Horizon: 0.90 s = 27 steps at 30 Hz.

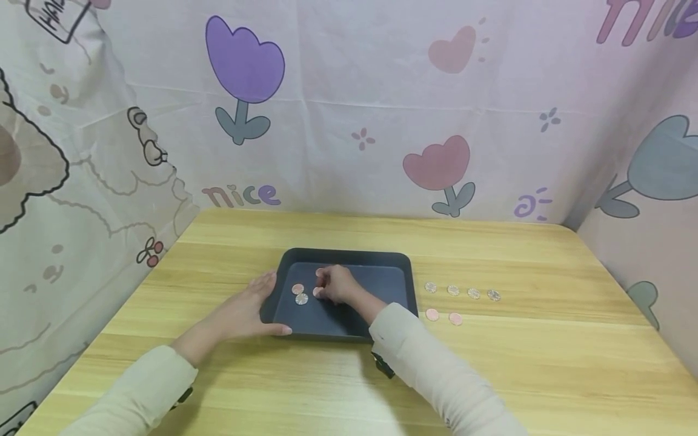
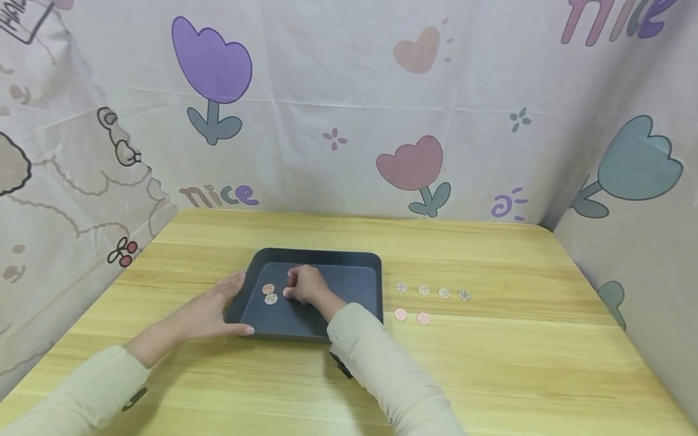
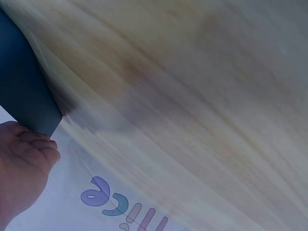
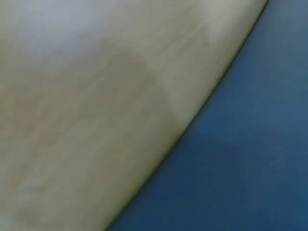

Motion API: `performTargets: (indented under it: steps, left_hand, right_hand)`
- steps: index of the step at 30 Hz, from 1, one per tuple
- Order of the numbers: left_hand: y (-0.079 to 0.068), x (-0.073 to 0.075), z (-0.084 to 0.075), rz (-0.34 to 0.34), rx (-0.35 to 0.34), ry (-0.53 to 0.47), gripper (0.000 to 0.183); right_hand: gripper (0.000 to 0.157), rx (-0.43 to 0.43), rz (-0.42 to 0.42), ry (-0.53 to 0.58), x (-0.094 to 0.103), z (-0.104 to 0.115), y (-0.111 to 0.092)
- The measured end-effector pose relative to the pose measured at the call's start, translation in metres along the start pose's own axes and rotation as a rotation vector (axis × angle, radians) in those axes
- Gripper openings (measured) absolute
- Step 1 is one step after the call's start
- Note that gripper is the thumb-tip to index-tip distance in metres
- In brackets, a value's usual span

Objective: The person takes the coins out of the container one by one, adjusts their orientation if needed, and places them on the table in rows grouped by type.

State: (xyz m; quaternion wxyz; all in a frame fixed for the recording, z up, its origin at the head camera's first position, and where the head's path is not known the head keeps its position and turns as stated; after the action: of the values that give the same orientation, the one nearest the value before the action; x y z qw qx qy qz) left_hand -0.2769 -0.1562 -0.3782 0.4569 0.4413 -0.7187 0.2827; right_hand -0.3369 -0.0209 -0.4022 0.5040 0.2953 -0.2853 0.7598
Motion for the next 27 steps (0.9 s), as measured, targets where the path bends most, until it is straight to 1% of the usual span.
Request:
performTargets:
  steps: [4, 6, 7, 11, 16, 20, 27]
  left_hand:
    - [0.000, 0.000, 0.001, 0.004, 0.007, -0.009, 0.115]
    - [0.001, 0.000, 0.000, 0.002, 0.003, -0.009, 0.115]
    - [0.001, 0.000, 0.000, 0.004, 0.006, -0.009, 0.115]
    - [0.001, 0.000, 0.000, 0.000, 0.005, -0.004, 0.115]
    - [0.001, 0.000, 0.000, -0.002, 0.007, -0.003, 0.114]
    - [0.000, 0.000, 0.001, 0.004, 0.012, 0.000, 0.114]
    - [0.000, -0.001, 0.002, 0.011, 0.012, 0.002, 0.116]
  right_hand:
    - [0.011, 0.018, -0.007, -0.120, 0.002, 0.001, -0.002]
    - [0.014, 0.013, -0.019, -0.147, 0.004, 0.000, -0.004]
    - [0.015, 0.012, -0.029, -0.142, 0.005, -0.001, -0.005]
    - [0.021, -0.021, -0.045, -0.059, 0.009, -0.009, -0.011]
    - [0.017, -0.059, -0.009, 0.058, 0.011, -0.020, -0.019]
    - [0.017, -0.086, 0.015, 0.143, 0.013, -0.029, -0.028]
    - [0.014, -0.145, -0.005, 0.275, 0.027, -0.045, -0.046]
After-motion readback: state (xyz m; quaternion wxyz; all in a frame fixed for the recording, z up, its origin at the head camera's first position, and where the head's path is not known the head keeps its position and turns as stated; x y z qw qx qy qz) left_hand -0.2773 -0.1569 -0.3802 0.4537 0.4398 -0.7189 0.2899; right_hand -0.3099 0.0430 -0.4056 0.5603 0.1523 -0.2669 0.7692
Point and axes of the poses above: each hand's wrist, its own y-axis towards the middle knuckle, its own x-axis out of the back of the hand, z = x × y, the point moved 10 cm from there along y, towards the middle knuckle, and after that the axes turned 6 degrees about -y, right-handed, at the moved point
